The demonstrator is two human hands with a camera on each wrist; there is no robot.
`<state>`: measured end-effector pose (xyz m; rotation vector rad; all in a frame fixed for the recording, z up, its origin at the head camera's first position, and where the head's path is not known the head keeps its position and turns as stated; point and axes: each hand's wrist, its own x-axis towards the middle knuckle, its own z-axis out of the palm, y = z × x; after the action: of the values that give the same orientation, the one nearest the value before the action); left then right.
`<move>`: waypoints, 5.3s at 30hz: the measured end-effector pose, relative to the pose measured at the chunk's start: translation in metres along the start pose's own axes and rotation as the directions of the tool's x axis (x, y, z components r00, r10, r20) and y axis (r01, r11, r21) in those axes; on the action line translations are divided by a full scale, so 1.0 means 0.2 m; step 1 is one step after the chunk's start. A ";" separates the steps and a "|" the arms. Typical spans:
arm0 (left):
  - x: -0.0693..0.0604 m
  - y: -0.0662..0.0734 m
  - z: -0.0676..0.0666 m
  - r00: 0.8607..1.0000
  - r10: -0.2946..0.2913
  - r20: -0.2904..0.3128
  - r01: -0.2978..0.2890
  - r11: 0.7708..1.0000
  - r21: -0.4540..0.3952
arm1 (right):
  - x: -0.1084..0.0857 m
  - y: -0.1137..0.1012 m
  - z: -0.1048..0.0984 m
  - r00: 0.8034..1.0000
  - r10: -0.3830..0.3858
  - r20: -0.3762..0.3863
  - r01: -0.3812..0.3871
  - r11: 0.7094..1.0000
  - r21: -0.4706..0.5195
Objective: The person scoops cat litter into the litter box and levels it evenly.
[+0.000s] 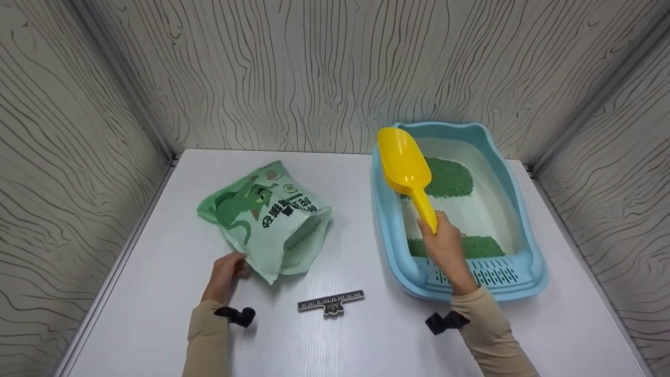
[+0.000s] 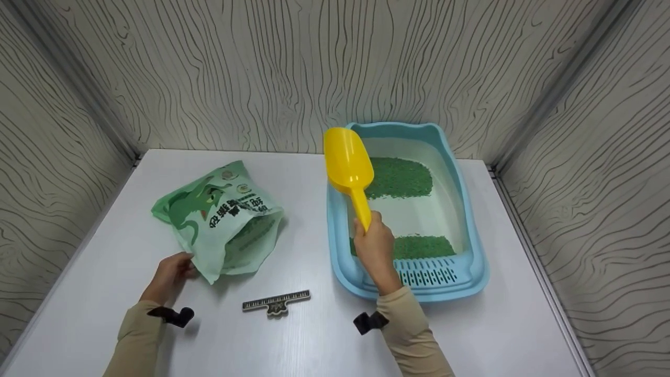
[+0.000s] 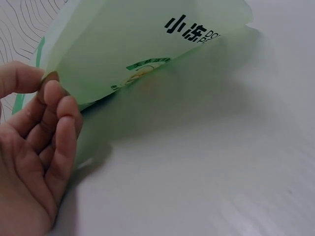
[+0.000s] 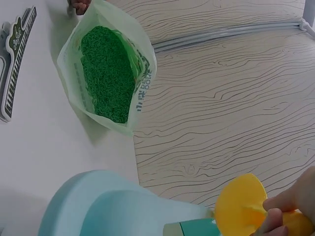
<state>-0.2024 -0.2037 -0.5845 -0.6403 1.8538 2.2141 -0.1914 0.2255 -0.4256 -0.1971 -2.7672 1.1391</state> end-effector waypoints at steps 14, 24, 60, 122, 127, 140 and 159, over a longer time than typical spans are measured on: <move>0.01 0.02 -0.01 0.999 -0.035 -0.008 0.036 0.997 0.069 | -0.03 -0.10 0.13 0.998 -0.064 -0.024 0.065 0.998 0.028; 0.01 0.00 0.00 1.000 -0.010 -0.019 0.012 0.997 0.070 | -0.05 -0.13 0.21 0.998 -0.069 -0.010 0.069 0.997 0.034; 0.01 0.00 -0.01 1.000 -0.001 0.010 0.001 1.000 0.012 | -0.08 -0.16 0.58 1.000 -0.007 0.020 0.006 0.998 0.060; 0.01 -0.01 0.00 1.000 -0.012 0.010 0.012 0.999 0.030 | 0.05 0.09 0.93 0.972 0.234 0.005 -0.232 0.966 -0.115; 0.00 0.00 0.00 1.000 -0.022 0.004 0.022 0.999 0.041 | 0.05 0.10 0.93 0.967 0.251 0.035 -0.243 0.958 -0.151; -0.01 0.01 0.00 1.000 -0.022 -0.017 0.024 0.997 0.071 | 0.05 0.07 0.93 0.982 0.191 0.002 -0.187 0.962 -0.198; -0.06 0.04 -0.12 0.988 0.013 -0.152 -0.005 0.998 0.057 | 0.04 0.01 0.93 0.991 0.130 -0.030 -0.134 0.963 -0.235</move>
<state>-0.1894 -0.2275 -0.5761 -0.8123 1.9869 2.1646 -0.2320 0.1003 -0.5584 -0.4200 -2.9092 0.8253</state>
